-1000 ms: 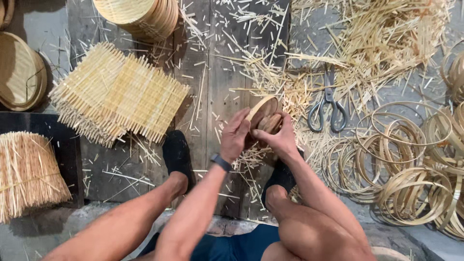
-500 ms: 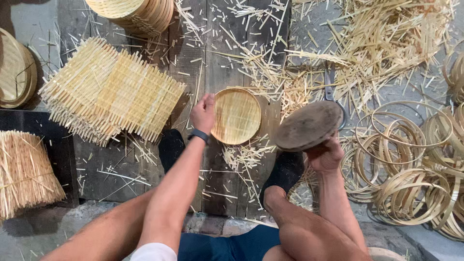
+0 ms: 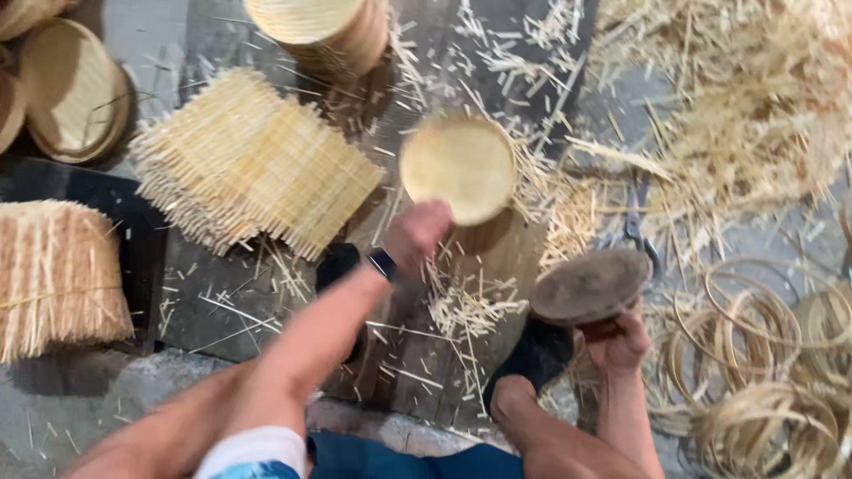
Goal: The person sits on the floor and repeatedly cuts circular pieces from square bamboo mats using shears. They place a circular wooden template on each mat, cut around it, and stack the finished circles.
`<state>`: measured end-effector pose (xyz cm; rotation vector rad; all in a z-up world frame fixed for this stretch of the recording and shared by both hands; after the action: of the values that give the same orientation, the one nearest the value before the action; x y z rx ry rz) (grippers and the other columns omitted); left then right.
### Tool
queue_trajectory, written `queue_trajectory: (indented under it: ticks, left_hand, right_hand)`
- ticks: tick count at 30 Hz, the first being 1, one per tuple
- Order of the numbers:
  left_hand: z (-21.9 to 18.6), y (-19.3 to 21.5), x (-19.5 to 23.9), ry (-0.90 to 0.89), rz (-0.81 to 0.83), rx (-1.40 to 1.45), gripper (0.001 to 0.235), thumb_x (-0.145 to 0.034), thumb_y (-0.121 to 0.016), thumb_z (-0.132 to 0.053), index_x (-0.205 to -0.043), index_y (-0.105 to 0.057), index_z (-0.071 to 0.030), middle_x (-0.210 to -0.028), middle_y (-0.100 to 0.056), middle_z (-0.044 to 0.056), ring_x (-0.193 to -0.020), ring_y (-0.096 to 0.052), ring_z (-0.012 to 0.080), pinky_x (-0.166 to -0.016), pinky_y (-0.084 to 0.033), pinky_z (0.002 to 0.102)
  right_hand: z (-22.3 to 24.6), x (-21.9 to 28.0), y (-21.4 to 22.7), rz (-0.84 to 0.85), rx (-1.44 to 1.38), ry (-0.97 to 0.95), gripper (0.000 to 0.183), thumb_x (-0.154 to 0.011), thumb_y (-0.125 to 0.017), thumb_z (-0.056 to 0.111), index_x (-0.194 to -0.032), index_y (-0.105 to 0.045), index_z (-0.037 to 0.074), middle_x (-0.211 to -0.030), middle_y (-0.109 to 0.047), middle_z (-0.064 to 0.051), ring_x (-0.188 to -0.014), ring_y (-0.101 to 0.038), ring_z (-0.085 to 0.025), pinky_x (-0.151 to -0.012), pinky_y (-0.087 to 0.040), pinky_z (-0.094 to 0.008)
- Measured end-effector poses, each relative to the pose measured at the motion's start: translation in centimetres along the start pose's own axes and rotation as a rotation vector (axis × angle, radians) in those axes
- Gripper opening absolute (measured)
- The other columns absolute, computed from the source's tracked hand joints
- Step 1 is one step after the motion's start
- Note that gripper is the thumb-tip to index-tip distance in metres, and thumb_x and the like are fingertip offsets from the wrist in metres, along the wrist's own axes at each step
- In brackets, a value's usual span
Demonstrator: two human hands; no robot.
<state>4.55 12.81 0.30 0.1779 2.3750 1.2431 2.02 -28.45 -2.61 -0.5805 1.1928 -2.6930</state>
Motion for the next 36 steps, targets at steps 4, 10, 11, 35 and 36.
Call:
queue_trajectory:
  ticks: [4,10,11,35,36]
  left_hand:
    - [9.5,11.3,-6.1,-0.072,-0.370,-0.345,0.022,-0.094,-0.052,-0.003,-0.113,-0.063,-0.004,-0.110,-0.065,0.018,-0.103,-0.064,0.0352,-0.092,-0.052,0.044]
    - [19.6,19.0,-11.0,0.165,-0.306,-0.517,0.022,-0.086,-0.061,0.004,-0.102,-0.073,-0.005,-0.109,-0.074,0.011,-0.107,-0.069,0.0307,-0.094,-0.055,0.039]
    - [20.5,18.9,-11.2,0.203,-0.296,-0.501,0.023,-0.085,-0.061,0.005,-0.100,-0.074,-0.006,-0.107,-0.075,0.010,-0.106,-0.069,0.0306,-0.093,-0.055,0.039]
    - [8.0,10.0,0.2,0.739,0.500,-0.508,0.113,-0.076,-0.078,-0.038,-0.159,-0.013,0.002,-0.165,-0.015,0.027,-0.155,-0.016,0.0420,-0.125,-0.014,0.058]
    - [7.6,9.4,2.7,0.929,0.674,-0.490,0.123,-0.075,-0.080,-0.048,-0.160,-0.006,0.001,-0.167,-0.009,0.026,-0.157,-0.013,0.0390,-0.130,-0.012,0.055]
  right_hand:
    - [-0.5,0.8,1.3,0.054,-0.162,-0.089,0.053,-0.102,-0.063,0.017,-0.148,-0.047,-0.002,-0.123,-0.065,-0.016,-0.112,-0.065,-0.031,-0.100,-0.053,-0.047]
    - [0.4,1.4,0.0,-0.136,0.113,-0.126,0.070,-0.087,-0.063,0.022,-0.151,-0.040,0.005,-0.127,-0.061,-0.016,-0.112,-0.064,-0.032,-0.091,-0.054,-0.051]
    - [0.7,1.5,-0.6,-0.137,0.119,-0.122,0.071,-0.087,-0.063,0.021,-0.151,-0.039,0.004,-0.128,-0.060,-0.017,-0.114,-0.064,-0.032,-0.094,-0.054,-0.050]
    - [-9.7,-8.5,-6.9,-0.166,0.337,-0.383,0.046,-0.094,-0.067,0.016,-0.131,-0.057,-0.010,-0.129,-0.064,-0.024,-0.115,-0.065,-0.030,-0.105,-0.055,-0.047]
    - [-10.0,-8.6,-6.9,-0.177,0.330,-0.371,0.042,-0.094,-0.066,0.014,-0.130,-0.058,-0.008,-0.127,-0.065,-0.021,-0.112,-0.067,-0.028,-0.101,-0.056,-0.044]
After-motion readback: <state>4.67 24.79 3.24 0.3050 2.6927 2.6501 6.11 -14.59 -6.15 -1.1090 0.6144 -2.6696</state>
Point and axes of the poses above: each hand's wrist, its own x-axis away from the middle knuckle, its own y-axis out of the back of the hand, z = x × y, the point moved 3 cm from there along -x, towards the middle knuckle
